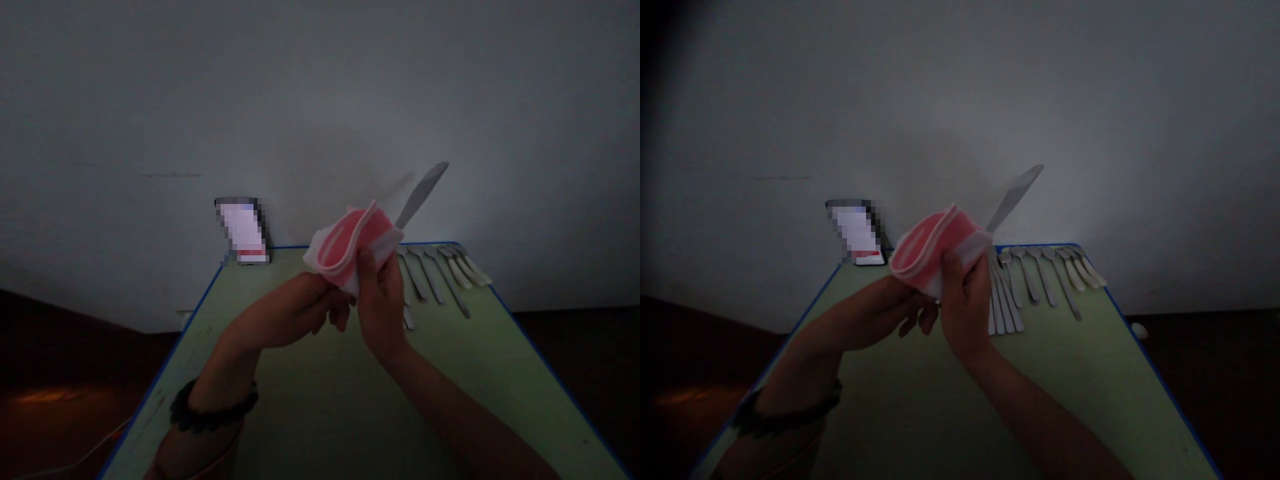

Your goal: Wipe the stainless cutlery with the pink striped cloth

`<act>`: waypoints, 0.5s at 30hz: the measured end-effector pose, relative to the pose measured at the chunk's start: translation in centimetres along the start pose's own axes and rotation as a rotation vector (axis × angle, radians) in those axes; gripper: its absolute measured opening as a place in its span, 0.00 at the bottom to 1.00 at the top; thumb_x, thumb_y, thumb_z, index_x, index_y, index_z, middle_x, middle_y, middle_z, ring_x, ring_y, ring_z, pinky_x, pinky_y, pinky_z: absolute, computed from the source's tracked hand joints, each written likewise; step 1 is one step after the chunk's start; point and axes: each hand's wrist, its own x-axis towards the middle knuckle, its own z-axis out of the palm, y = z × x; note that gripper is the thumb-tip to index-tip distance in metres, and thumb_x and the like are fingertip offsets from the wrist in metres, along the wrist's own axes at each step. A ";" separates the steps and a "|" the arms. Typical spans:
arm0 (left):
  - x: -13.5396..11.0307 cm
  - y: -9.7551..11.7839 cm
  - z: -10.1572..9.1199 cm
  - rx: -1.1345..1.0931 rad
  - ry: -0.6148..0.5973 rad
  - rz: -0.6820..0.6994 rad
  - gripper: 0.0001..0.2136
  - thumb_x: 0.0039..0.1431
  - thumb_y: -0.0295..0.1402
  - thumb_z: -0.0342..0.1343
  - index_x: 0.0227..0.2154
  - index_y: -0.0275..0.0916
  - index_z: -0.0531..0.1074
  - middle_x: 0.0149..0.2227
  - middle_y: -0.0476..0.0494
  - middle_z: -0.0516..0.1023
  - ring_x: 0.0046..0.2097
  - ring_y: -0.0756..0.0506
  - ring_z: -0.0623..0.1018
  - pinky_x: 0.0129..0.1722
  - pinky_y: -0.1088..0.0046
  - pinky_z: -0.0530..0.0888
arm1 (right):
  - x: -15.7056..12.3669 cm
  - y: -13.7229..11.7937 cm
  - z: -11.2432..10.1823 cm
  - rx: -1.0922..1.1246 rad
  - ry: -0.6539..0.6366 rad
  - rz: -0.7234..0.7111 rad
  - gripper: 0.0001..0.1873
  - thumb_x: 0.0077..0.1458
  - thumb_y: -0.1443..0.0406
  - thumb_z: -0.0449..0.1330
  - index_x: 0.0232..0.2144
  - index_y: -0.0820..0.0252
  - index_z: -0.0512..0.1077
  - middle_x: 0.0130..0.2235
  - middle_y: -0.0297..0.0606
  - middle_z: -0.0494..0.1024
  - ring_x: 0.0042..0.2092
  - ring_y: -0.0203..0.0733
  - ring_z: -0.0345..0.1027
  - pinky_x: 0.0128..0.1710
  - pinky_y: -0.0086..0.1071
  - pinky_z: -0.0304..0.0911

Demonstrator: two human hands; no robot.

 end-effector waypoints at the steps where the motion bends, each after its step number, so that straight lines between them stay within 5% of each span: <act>1: 0.0 -0.1 0.0 -0.008 0.013 -0.011 0.14 0.66 0.34 0.39 0.28 0.36 0.65 0.27 0.49 0.73 0.25 0.54 0.69 0.25 0.80 0.67 | -0.2 0.1 0.1 0.007 -0.002 0.013 0.15 0.56 0.53 0.54 0.40 0.56 0.66 0.30 0.31 0.68 0.28 0.31 0.59 0.24 0.24 0.56; 6: -0.2 0.5 0.2 -0.019 0.021 -0.084 0.17 0.66 0.38 0.38 0.26 0.36 0.65 0.25 0.49 0.72 0.24 0.53 0.69 0.25 0.79 0.67 | -0.6 0.8 0.3 0.072 -0.025 0.081 0.15 0.56 0.53 0.54 0.39 0.56 0.65 0.32 0.31 0.70 0.28 0.31 0.62 0.24 0.25 0.59; 11: -0.2 0.1 0.0 -0.009 -0.020 -0.120 0.21 0.65 0.43 0.40 0.21 0.36 0.64 0.18 0.51 0.69 0.22 0.53 0.68 0.25 0.78 0.66 | -0.7 1.6 0.5 0.116 -0.115 0.047 0.11 0.59 0.58 0.52 0.41 0.56 0.68 0.40 0.34 0.73 0.41 0.34 0.66 0.43 0.30 0.61; 15: -0.6 -2.8 1.4 -0.139 -0.099 -0.134 0.23 0.65 0.44 0.39 0.19 0.36 0.64 0.17 0.50 0.69 0.21 0.53 0.68 0.24 0.79 0.65 | -0.2 2.7 0.5 0.131 -0.171 0.205 0.13 0.56 0.55 0.53 0.35 0.58 0.70 0.31 0.32 0.73 0.31 0.34 0.64 0.32 0.28 0.60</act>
